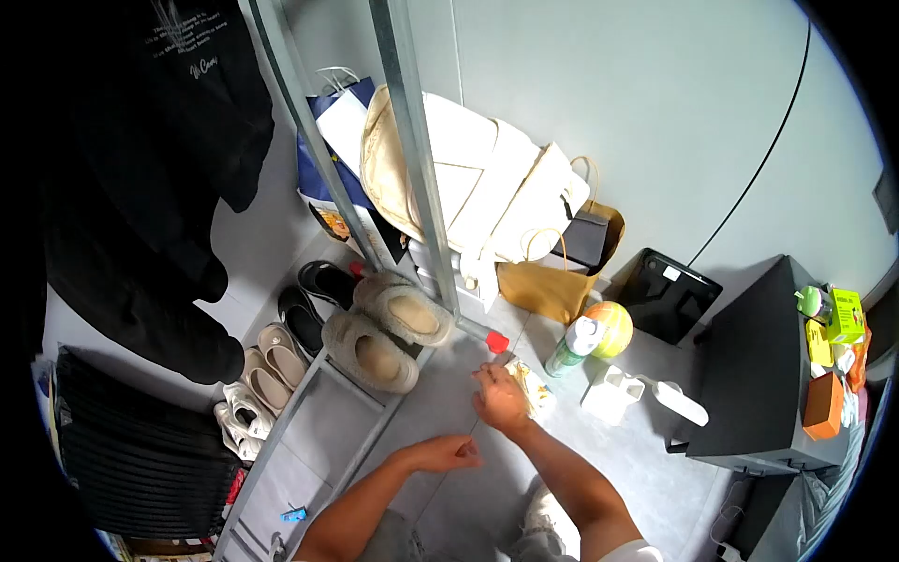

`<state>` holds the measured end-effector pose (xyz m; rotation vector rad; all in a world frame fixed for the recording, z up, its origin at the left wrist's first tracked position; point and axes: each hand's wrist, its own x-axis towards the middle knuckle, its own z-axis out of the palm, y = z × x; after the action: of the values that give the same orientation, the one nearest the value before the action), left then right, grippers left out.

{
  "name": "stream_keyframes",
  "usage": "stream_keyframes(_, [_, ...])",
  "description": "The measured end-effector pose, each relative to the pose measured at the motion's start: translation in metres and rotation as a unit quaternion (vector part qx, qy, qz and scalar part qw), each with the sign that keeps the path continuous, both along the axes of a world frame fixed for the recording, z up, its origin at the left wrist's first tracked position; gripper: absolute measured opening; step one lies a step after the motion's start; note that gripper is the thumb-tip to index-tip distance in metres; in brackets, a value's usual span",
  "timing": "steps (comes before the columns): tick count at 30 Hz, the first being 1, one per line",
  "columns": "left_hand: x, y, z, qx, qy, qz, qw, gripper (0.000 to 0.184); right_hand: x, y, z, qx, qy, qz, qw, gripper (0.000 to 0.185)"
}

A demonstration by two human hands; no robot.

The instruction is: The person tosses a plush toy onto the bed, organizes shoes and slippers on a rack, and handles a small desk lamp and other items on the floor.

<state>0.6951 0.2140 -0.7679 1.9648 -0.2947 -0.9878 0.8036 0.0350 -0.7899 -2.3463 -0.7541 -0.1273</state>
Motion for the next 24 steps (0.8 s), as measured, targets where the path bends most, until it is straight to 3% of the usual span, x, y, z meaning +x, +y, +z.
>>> stream_keyframes(4, [0.001, 0.020, 0.031, 0.042, 0.046, 0.036, 0.997, 0.061, 0.007, 0.029, 0.008, 0.032, -0.003, 0.050, 0.998, 0.033])
stream_keyframes(7, [-0.010, 0.055, 0.013, 0.080, 0.013, 0.105, 0.991, 0.054, 0.011, 0.055, 0.019, 0.067, -0.007, 0.110, 0.992, 0.029])
stream_keyframes(9, [-0.017, 0.075, 0.004, 0.019, 0.018, 0.228, 0.973, 0.047, 0.016, 0.070, 0.039, 0.056, -0.016, 0.177, 0.983, 0.027])
stream_keyframes(10, [-0.018, 0.083, 0.002, -0.013, 0.020, 0.286, 0.958, 0.044, 0.020, 0.075, 0.054, 0.049, -0.021, 0.209, 0.976, 0.025])
stream_keyframes(13, [-0.012, 0.094, 0.000, -0.002, -0.177, 0.400, 0.899, 0.034, 0.042, 0.089, 0.112, 0.001, 0.026, 0.295, 0.955, 0.019])
stream_keyframes(16, [0.014, 0.069, 0.046, -0.004, -0.303, 0.447, 0.841, 0.025, 0.055, 0.101, 0.185, 0.086, 0.013, 0.308, 0.947, 0.015])
stream_keyframes(19, [0.019, 0.041, 0.033, 0.060, -0.323, 0.547, 0.770, 0.020, 0.064, 0.111, 0.217, 0.141, -0.004, 0.345, 0.928, 0.014])
stream_keyframes(22, [0.007, -0.013, 0.006, -0.088, -0.320, 0.635, 0.697, 0.016, 0.072, 0.107, 0.252, 0.164, -0.008, 0.333, 0.928, 0.014])
stream_keyframes(24, [-0.005, -0.046, 0.001, -0.119, -0.211, 0.688, 0.684, 0.014, 0.084, 0.100, 0.278, 0.215, -0.001, 0.278, 0.936, 0.016])
